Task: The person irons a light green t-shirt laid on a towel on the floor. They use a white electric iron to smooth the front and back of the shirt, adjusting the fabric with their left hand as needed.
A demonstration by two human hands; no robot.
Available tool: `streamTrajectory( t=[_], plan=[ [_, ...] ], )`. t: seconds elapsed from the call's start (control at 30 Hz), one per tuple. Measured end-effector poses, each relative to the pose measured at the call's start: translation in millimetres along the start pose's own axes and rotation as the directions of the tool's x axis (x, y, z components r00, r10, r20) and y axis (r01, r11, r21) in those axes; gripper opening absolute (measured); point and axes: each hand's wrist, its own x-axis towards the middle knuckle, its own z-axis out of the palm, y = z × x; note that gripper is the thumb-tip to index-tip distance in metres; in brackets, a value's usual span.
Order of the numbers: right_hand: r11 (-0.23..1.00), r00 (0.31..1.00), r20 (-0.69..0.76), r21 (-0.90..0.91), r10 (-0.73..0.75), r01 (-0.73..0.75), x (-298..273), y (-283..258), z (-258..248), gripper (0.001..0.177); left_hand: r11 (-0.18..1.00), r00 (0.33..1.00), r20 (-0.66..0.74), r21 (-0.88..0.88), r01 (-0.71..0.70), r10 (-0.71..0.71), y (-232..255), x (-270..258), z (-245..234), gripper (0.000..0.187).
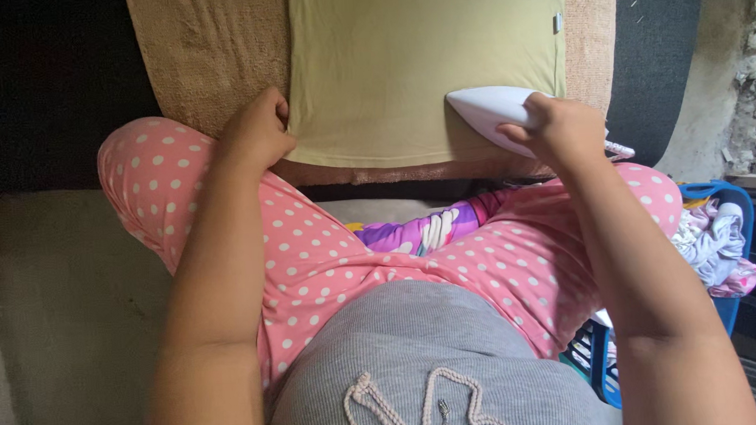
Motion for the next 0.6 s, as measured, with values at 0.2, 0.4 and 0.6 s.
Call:
streamTrajectory(
  t=[0.2, 0.4, 0.6],
  plan=[
    [0.971, 0.974, -0.055, 0.087, -0.220, 0.225, 19, -103, 16, 0.057, 0.997, 0.999, -0.036, 0.069, -0.023, 0.025, 2, -1, 1, 0.040],
    [0.918, 0.918, 0.048, 0.071, -0.393, 0.389, 36, -163, 9, 0.062, 0.999, 0.998, -0.065, 0.049, 0.003, 0.000, 8, -7, 3, 0.040],
    [1.000, 0.993, 0.119, 0.017, -0.023, 0.021, 53, -39, 7, 0.065, 0.993, 0.998, -0.062, 0.115, 0.027, -0.020, 16, -1, 0, 0.056]
  ],
)
